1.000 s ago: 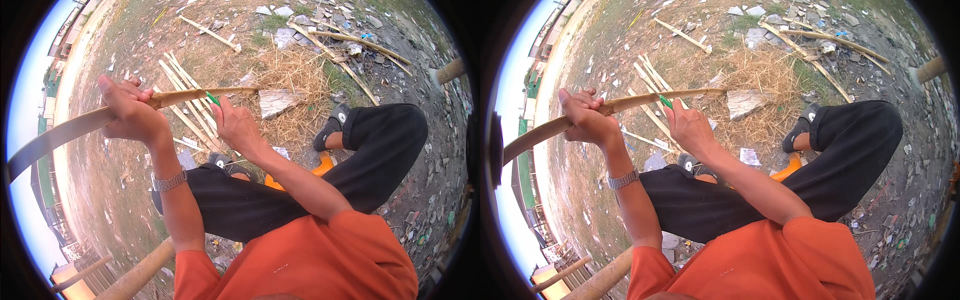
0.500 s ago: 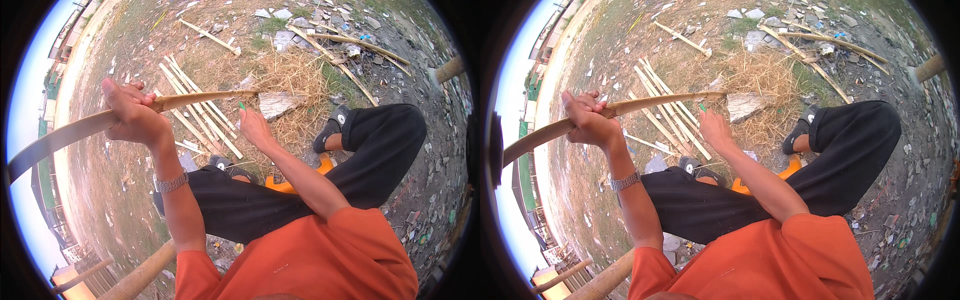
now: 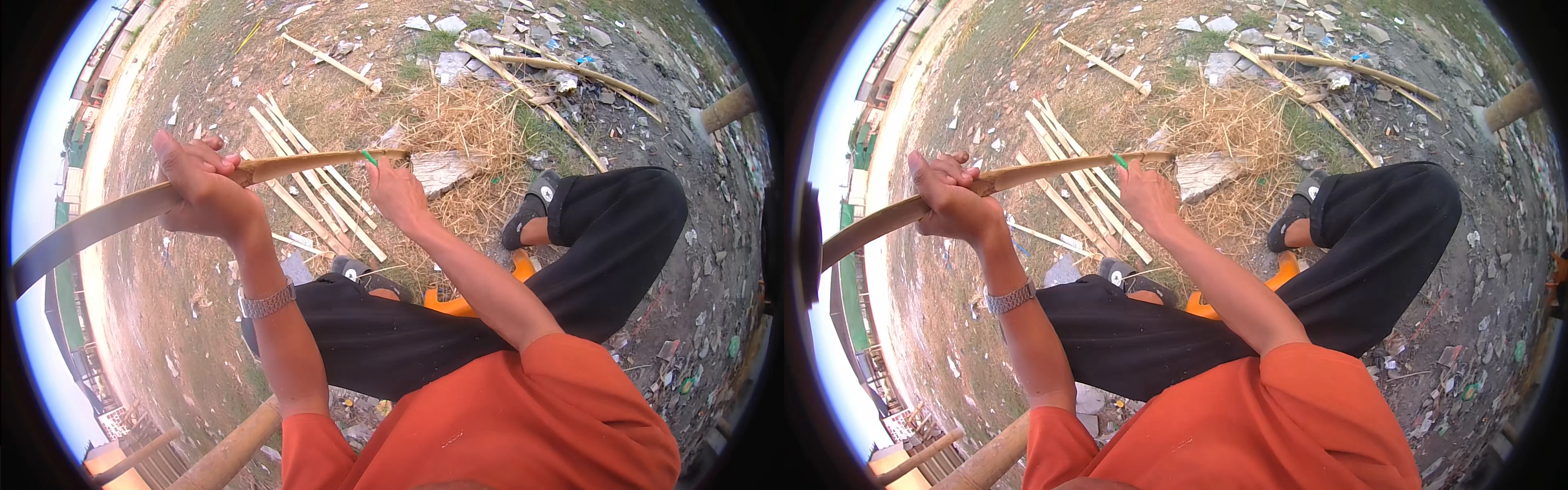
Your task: The person sits on a small stool outdoors and uses a green utility knife to shave the surface of a long, thin bamboo stick. They hold the stick with their left hand and scrape along its length with the knife in their right hand, removing the outer layer.
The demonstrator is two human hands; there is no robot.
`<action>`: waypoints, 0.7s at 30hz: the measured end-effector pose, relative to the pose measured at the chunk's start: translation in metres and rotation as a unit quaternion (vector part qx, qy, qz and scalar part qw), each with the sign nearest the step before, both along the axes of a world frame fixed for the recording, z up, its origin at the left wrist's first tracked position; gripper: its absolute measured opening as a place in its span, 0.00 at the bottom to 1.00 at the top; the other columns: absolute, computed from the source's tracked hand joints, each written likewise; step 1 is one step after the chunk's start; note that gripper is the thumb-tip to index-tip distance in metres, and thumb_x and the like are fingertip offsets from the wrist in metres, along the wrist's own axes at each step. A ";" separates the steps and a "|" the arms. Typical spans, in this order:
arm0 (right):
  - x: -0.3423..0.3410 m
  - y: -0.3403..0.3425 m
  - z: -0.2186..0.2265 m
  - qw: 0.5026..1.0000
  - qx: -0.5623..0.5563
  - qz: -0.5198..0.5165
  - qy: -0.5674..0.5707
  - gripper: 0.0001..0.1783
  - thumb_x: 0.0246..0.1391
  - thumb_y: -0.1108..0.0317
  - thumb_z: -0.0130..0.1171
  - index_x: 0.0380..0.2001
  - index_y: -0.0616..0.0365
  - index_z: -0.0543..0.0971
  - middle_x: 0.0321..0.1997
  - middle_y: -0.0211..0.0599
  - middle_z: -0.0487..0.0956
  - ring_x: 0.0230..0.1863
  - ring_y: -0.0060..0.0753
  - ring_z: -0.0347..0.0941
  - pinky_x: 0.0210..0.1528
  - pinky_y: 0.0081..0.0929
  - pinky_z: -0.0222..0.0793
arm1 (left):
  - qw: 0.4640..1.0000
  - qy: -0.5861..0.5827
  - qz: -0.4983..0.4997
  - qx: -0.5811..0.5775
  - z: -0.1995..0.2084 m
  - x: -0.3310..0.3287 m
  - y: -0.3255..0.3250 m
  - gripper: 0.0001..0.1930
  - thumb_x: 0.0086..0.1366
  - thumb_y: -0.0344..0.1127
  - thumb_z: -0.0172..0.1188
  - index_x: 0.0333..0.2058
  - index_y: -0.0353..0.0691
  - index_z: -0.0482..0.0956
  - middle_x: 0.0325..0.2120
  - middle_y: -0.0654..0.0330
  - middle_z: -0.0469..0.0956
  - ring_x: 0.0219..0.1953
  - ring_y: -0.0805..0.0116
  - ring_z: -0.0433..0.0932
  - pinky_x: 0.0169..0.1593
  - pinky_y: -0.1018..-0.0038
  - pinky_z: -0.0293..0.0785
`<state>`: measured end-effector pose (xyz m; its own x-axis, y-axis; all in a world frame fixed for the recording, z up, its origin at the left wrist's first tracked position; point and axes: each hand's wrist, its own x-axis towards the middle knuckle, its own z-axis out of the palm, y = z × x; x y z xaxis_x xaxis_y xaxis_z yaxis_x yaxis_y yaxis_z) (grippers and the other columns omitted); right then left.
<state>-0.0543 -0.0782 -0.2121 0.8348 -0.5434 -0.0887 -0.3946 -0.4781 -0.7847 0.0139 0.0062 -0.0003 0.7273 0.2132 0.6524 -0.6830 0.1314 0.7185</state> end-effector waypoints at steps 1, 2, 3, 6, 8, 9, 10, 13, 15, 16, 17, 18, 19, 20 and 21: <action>0.000 0.000 0.010 1.000 0.012 0.020 0.001 0.22 0.66 0.53 0.37 0.35 0.62 0.70 0.23 0.56 0.77 0.29 0.60 0.76 0.33 0.54 0.71 | 1.000 -0.003 -0.001 0.002 0.000 0.001 0.001 0.23 0.67 0.35 0.52 0.10 0.45 0.63 0.06 0.65 0.61 0.09 0.76 0.61 0.32 0.70 0.75; 0.001 -0.001 0.001 0.999 0.017 0.039 0.000 0.23 0.66 0.53 0.37 0.36 0.64 0.71 0.27 0.58 0.77 0.32 0.61 0.77 0.36 0.54 0.71 | 1.000 0.004 0.001 -0.003 0.000 0.001 -0.001 0.23 0.67 0.35 0.52 0.10 0.45 0.63 0.06 0.65 0.61 0.09 0.76 0.60 0.32 0.70 0.75; -0.006 -0.006 -0.022 1.000 0.007 0.018 0.019 0.23 0.66 0.53 0.37 0.36 0.64 0.71 0.27 0.59 0.77 0.31 0.61 0.76 0.36 0.54 0.71 | 1.000 0.013 0.002 -0.007 0.002 -0.002 -0.006 0.23 0.67 0.35 0.52 0.10 0.45 0.62 0.06 0.65 0.60 0.09 0.76 0.60 0.32 0.70 0.75; -0.001 -0.015 -0.059 0.997 -0.027 -0.021 0.071 0.22 0.66 0.53 0.38 0.36 0.62 0.70 0.26 0.60 0.77 0.30 0.61 0.77 0.34 0.54 0.72 | 1.000 0.018 0.009 -0.010 0.007 0.003 -0.005 0.23 0.67 0.35 0.53 0.11 0.47 0.60 0.07 0.65 0.60 0.10 0.76 0.61 0.30 0.72 0.75; 0.001 -0.005 -0.041 0.998 -0.030 -0.003 0.047 0.21 0.65 0.53 0.38 0.37 0.62 0.71 0.27 0.59 0.78 0.32 0.60 0.77 0.35 0.53 0.72 | 1.000 0.026 0.008 -0.010 0.001 0.001 0.000 0.23 0.66 0.35 0.53 0.11 0.48 0.59 0.08 0.65 0.61 0.11 0.76 0.61 0.28 0.73 0.75; 0.004 -0.005 -0.028 0.999 -0.033 0.004 0.027 0.21 0.65 0.54 0.38 0.37 0.62 0.71 0.28 0.58 0.78 0.33 0.60 0.77 0.35 0.53 0.72 | 1.000 0.022 0.009 -0.008 0.001 0.001 0.000 0.23 0.66 0.35 0.53 0.11 0.48 0.59 0.08 0.65 0.61 0.11 0.76 0.61 0.28 0.73 0.75; 0.002 -0.006 -0.011 0.999 0.033 0.031 0.015 0.22 0.66 0.52 0.36 0.38 0.61 0.70 0.32 0.60 0.78 0.38 0.62 0.76 0.41 0.55 0.70 | 1.000 0.017 0.011 -0.006 0.001 0.002 -0.001 0.24 0.66 0.35 0.53 0.11 0.48 0.59 0.08 0.65 0.61 0.11 0.76 0.61 0.28 0.72 0.75; 0.006 -0.024 -0.071 0.995 0.003 -0.028 0.098 0.22 0.66 0.52 0.37 0.38 0.61 0.70 0.32 0.59 0.78 0.36 0.61 0.76 0.40 0.54 0.71 | 1.000 0.027 0.000 -0.011 0.002 -0.003 -0.005 0.23 0.66 0.35 0.54 0.11 0.47 0.59 0.08 0.65 0.60 0.11 0.76 0.60 0.28 0.72 0.75; 0.001 -0.035 -0.081 0.994 -0.070 0.014 0.086 0.23 0.65 0.52 0.37 0.38 0.63 0.70 0.33 0.58 0.78 0.37 0.60 0.76 0.41 0.53 0.71 | 1.000 0.013 -0.021 -0.006 0.001 -0.003 -0.002 0.23 0.67 0.34 0.53 0.11 0.46 0.61 0.07 0.65 0.61 0.10 0.76 0.61 0.28 0.72 0.74; 0.003 -0.036 -0.084 0.992 -0.082 0.018 0.093 0.23 0.65 0.52 0.37 0.38 0.63 0.70 0.33 0.58 0.78 0.37 0.60 0.76 0.41 0.53 0.71 | 0.999 -0.004 -0.039 -0.001 -0.002 -0.003 0.001 0.22 0.67 0.34 0.52 0.11 0.44 0.64 0.06 0.65 0.62 0.10 0.77 0.61 0.28 0.72 0.74; 0.006 -0.038 -0.087 0.990 -0.094 0.020 0.100 0.23 0.65 0.52 0.37 0.39 0.63 0.70 0.33 0.58 0.78 0.38 0.60 0.77 0.41 0.53 0.71 | 0.998 -0.022 -0.058 0.004 -0.004 -0.002 0.001 0.22 0.67 0.33 0.51 0.11 0.43 0.66 0.06 0.65 0.62 0.09 0.77 0.62 0.28 0.72 0.73; 0.016 -0.036 -0.079 0.993 -0.072 0.021 0.095 0.23 0.65 0.51 0.37 0.39 0.63 0.70 0.32 0.59 0.78 0.37 0.61 0.77 0.41 0.53 0.71 | 0.999 -0.028 -0.041 0.006 0.001 -0.003 -0.002 0.23 0.67 0.33 0.51 0.10 0.43 0.65 0.06 0.65 0.62 0.09 0.77 0.62 0.27 0.72 0.73; 0.019 -0.031 -0.073 0.993 -0.067 0.019 0.096 0.23 0.65 0.51 0.37 0.38 0.63 0.70 0.32 0.59 0.78 0.37 0.60 0.77 0.41 0.53 0.71 | 1.000 -0.007 -0.030 -0.002 0.001 0.000 -0.001 0.23 0.67 0.33 0.51 0.10 0.44 0.65 0.05 0.65 0.62 0.09 0.77 0.62 0.28 0.72 0.73; 0.019 -0.027 -0.067 0.993 -0.062 0.017 0.096 0.23 0.65 0.51 0.37 0.38 0.62 0.69 0.32 0.59 0.78 0.37 0.60 0.77 0.41 0.53 0.71 | 1.000 0.013 -0.019 -0.010 0.002 0.002 0.001 0.24 0.67 0.33 0.51 0.09 0.44 0.65 0.05 0.65 0.62 0.09 0.77 0.62 0.28 0.72 0.73; 0.019 -0.024 -0.053 0.994 -0.056 0.014 0.095 0.23 0.65 0.51 0.37 0.38 0.62 0.69 0.32 0.59 0.78 0.37 0.60 0.77 0.41 0.53 0.71 | 0.999 0.032 -0.008 -0.017 0.002 0.005 0.002 0.24 0.67 0.33 0.50 0.09 0.44 0.65 0.05 0.65 0.62 0.09 0.77 0.62 0.28 0.72 0.73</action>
